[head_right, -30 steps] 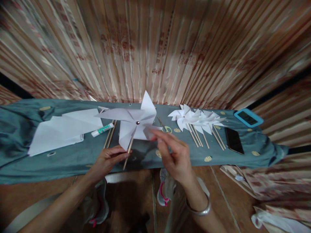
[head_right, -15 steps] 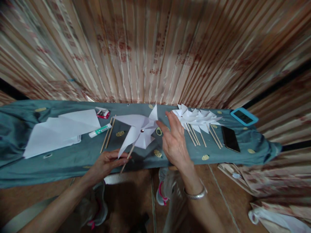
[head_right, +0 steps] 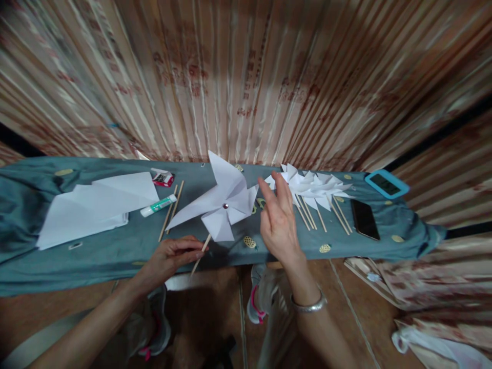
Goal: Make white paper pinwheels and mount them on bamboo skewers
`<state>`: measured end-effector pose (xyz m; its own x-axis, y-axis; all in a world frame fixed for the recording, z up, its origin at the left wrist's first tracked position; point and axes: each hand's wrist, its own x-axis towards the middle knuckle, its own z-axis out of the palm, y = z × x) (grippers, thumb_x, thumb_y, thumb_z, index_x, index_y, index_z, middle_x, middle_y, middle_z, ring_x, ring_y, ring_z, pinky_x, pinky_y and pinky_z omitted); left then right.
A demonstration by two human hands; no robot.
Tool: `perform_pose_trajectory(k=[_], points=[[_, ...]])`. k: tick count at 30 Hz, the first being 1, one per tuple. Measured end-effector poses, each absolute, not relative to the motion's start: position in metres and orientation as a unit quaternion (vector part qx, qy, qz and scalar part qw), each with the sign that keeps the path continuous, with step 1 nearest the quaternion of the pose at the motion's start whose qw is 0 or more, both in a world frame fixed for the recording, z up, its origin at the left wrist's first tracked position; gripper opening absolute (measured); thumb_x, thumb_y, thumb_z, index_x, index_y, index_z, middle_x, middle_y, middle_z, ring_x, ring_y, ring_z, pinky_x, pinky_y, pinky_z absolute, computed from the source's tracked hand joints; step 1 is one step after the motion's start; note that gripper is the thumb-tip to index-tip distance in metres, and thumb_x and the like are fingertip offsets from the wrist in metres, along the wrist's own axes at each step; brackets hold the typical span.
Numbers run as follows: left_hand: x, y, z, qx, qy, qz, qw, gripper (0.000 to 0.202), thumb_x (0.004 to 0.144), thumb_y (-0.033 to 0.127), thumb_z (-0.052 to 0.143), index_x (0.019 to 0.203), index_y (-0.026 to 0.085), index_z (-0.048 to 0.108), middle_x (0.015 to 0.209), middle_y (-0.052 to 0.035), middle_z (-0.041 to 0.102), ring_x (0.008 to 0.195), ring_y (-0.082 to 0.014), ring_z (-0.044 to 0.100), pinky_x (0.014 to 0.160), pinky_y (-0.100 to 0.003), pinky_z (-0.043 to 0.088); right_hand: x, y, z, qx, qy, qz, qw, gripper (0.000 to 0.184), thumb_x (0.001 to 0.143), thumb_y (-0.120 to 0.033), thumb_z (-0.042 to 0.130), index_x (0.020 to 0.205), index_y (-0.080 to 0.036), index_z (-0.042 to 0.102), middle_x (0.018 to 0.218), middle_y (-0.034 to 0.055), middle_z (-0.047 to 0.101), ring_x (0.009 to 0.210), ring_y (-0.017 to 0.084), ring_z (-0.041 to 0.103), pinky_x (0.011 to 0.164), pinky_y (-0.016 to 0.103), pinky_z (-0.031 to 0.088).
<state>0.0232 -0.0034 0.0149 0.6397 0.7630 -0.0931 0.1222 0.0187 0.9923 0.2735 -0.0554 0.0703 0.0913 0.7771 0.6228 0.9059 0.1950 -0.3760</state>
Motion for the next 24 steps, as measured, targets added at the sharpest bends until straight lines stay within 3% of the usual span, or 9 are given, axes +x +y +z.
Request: perform_pose_trajectory(k=[3, 7, 10, 15, 18, 22, 24], points=[[0.024, -0.004, 0.014, 0.656, 0.334, 0.249, 0.630, 0.018, 0.071, 0.031, 0.071, 0.082, 0.018, 0.078, 0.076, -0.0043, 0.067, 0.071, -0.0148, 0.057, 0.066, -0.024, 0.044, 0.276, -0.053, 0.064, -0.625, -0.696, -0.092, 0.341, 0.065, 0.081, -0.004, 0.036, 0.140, -0.030, 0.038, 0.158, 0.0004, 0.018, 0.147, 0.025, 0.012, 0.116, 0.056, 0.021], [0.024, -0.005, 0.015, 0.640, 0.330, 0.259, 0.644, 0.015, 0.070, 0.030, 0.071, 0.078, 0.019, 0.077, 0.076, -0.0038, 0.067, 0.071, -0.0141, 0.057, 0.067, -0.024, 0.044, 0.280, -0.051, 0.056, -0.617, -0.711, -0.070, 0.331, 0.052, 0.079, -0.003, 0.038, 0.125, -0.022, 0.054, 0.157, 0.0032, 0.021, 0.146, 0.027, 0.013, 0.116, 0.057, 0.021], [0.025, -0.005, 0.016, 0.630, 0.346, 0.264, 0.644, 0.015, 0.070, 0.030, 0.070, 0.078, 0.019, 0.077, 0.076, -0.0032, 0.067, 0.071, -0.0140, 0.057, 0.068, -0.024, 0.044, 0.278, -0.050, 0.054, -0.595, -0.732, -0.018, 0.331, 0.046, 0.079, -0.004, 0.038, 0.115, -0.021, 0.061, 0.153, 0.0045, 0.031, 0.144, 0.028, 0.020, 0.115, 0.056, 0.025], [0.025, -0.003, 0.017, 0.623, 0.357, 0.278, 0.638, 0.017, 0.069, 0.030, 0.070, 0.080, 0.019, 0.078, 0.076, -0.0035, 0.068, 0.072, -0.0145, 0.058, 0.067, -0.024, 0.045, 0.257, -0.051, 0.053, -0.556, -0.766, 0.070, 0.315, 0.045, 0.080, -0.005, 0.038, 0.113, -0.022, 0.064, 0.132, 0.0090, 0.054, 0.132, 0.026, 0.041, 0.109, 0.050, 0.035], [0.026, -0.003, 0.019, 0.616, 0.363, 0.290, 0.636, 0.017, 0.069, 0.029, 0.070, 0.080, 0.019, 0.078, 0.078, -0.0042, 0.068, 0.074, -0.0150, 0.060, 0.070, -0.024, 0.046, 0.242, -0.057, 0.055, -0.546, -0.781, 0.128, 0.274, 0.044, 0.082, -0.005, 0.037, 0.113, -0.021, 0.064, 0.123, 0.0103, 0.059, 0.122, 0.023, 0.050, 0.103, 0.044, 0.042], [0.026, -0.002, 0.022, 0.591, 0.391, 0.324, 0.626, 0.017, 0.067, 0.030, 0.071, 0.078, 0.019, 0.078, 0.078, -0.0042, 0.069, 0.075, -0.0158, 0.061, 0.072, -0.025, 0.047, 0.230, -0.069, 0.056, -0.515, -0.804, 0.201, 0.220, 0.039, 0.086, -0.008, 0.038, 0.115, -0.017, 0.062, 0.128, 0.0110, 0.060, 0.120, 0.021, 0.053, 0.100, 0.038, 0.043], [0.027, -0.001, 0.024, 0.573, 0.421, 0.337, 0.618, 0.018, 0.065, 0.030, 0.073, 0.077, 0.019, 0.078, 0.078, -0.0039, 0.071, 0.075, -0.0158, 0.061, 0.071, -0.025, 0.047, 0.225, -0.073, 0.054, -0.521, -0.795, 0.239, 0.199, 0.032, 0.090, -0.014, 0.041, 0.113, -0.017, 0.063, 0.115, 0.0091, 0.068, 0.107, 0.019, 0.062, 0.093, 0.036, 0.045]])
